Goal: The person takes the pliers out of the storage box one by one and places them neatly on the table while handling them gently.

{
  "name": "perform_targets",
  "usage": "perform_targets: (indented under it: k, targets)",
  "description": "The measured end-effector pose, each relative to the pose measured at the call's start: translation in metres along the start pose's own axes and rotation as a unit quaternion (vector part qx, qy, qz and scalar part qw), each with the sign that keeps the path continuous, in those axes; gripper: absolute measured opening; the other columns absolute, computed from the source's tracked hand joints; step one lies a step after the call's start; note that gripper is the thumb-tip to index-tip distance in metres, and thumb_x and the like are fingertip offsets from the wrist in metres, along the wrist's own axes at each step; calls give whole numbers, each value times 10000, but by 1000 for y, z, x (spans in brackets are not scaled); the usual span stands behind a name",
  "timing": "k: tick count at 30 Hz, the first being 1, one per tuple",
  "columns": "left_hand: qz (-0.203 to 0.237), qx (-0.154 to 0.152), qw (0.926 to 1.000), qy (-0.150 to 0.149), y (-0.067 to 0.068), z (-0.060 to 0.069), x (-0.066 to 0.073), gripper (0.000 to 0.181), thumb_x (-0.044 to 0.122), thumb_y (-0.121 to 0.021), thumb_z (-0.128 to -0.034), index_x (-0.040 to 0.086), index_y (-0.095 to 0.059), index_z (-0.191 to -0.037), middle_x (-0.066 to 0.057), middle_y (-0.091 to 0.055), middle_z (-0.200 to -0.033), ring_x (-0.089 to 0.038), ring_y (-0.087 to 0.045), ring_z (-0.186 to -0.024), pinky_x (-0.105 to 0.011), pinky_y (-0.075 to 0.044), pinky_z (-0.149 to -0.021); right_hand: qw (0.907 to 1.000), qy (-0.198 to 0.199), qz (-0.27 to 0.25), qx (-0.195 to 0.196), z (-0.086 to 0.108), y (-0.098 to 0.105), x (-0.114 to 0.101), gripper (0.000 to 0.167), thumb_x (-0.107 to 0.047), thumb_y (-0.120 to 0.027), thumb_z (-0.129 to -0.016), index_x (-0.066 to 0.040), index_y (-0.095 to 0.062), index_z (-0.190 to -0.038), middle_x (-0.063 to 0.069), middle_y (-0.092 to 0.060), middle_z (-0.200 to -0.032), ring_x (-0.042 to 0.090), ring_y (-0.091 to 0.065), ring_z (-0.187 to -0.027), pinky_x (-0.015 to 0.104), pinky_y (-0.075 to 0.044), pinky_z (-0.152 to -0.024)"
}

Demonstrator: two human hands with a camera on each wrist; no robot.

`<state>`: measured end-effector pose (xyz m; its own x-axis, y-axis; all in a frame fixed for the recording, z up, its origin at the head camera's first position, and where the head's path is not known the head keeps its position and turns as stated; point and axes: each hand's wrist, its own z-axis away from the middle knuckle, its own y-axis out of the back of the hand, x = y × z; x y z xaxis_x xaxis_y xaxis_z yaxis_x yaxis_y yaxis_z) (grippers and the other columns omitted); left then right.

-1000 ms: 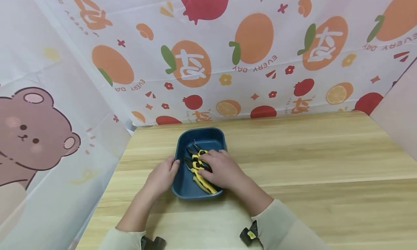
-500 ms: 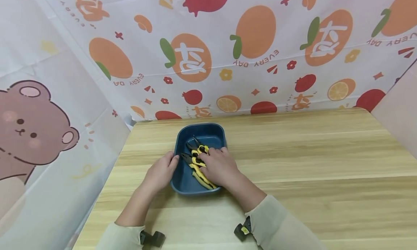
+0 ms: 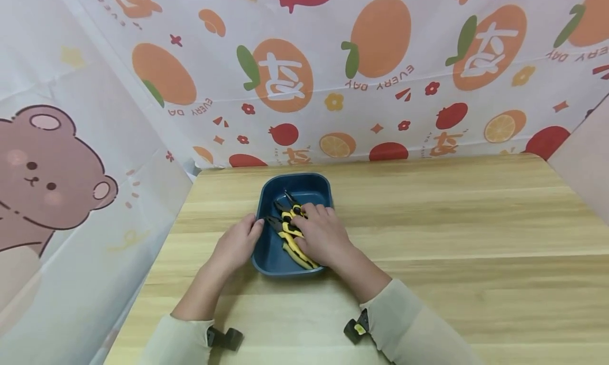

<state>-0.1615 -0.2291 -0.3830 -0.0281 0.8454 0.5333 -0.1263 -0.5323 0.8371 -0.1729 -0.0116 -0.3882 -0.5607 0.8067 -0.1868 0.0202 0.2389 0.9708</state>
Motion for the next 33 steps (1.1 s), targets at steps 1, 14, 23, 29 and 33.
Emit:
perform_targets:
  k: [1, 14, 23, 29, 33]
  targets:
    - [15, -23, 10000, 9, 0, 0, 0, 391, 407, -336, -1064, 96, -570, -1093, -79, -512, -771, -242, -545, -758, -337, -406, -599, 10000, 61, 28, -15, 0, 0, 0, 412, -456, -616, -934, -289, -613, -1310, 57, -533, -1322, 258, -491, -1172, 439, -402, -973]
    - [20, -72, 10000, -56, 3, -4, 4, 384, 400, -338, -1066, 87, -562, -1070, -73, -472, -746, -231, -531, -719, -337, -410, -589, 9937, 737, 428, -730, -1, 6, -2, 768, -697, -710, -740, -430, -473, -1421, 15, -484, -1417, 265, -405, -1292, 517, -423, -973]
    - [-39, -77, 9999, 61, -1, -2, 2, 388, 416, -332, -1064, 97, -540, -991, -79, -456, -748, -236, -510, -696, -336, -395, -590, 9931, 719, 365, -854, -2, 2, -6, 693, -557, -796, -741, -426, -536, -1369, 26, -462, -1428, 272, -391, -1284, 484, -439, -984]
    - [-123, -18, 9999, 38, 2, -3, 2, 379, 411, -340, -1063, 100, -531, -959, -78, -451, -738, -237, -505, -683, -338, -389, -584, 9924, 847, 360, -818, -4, 5, -6, 584, -532, -785, -771, -417, -596, -1311, 16, -480, -1406, 264, -402, -1281, 503, -427, -1005]
    - [-57, -82, 9999, 73, 2, -4, 2, 376, 406, -347, -1063, 96, -527, -951, -82, -453, -738, -236, -491, -660, -338, -391, -573, 9920, 967, 210, -788, -3, 6, -6, 558, -497, -799, -776, -361, -630, -1290, 10, -510, -1369, 229, -440, -1257, 487, -414, -1034]
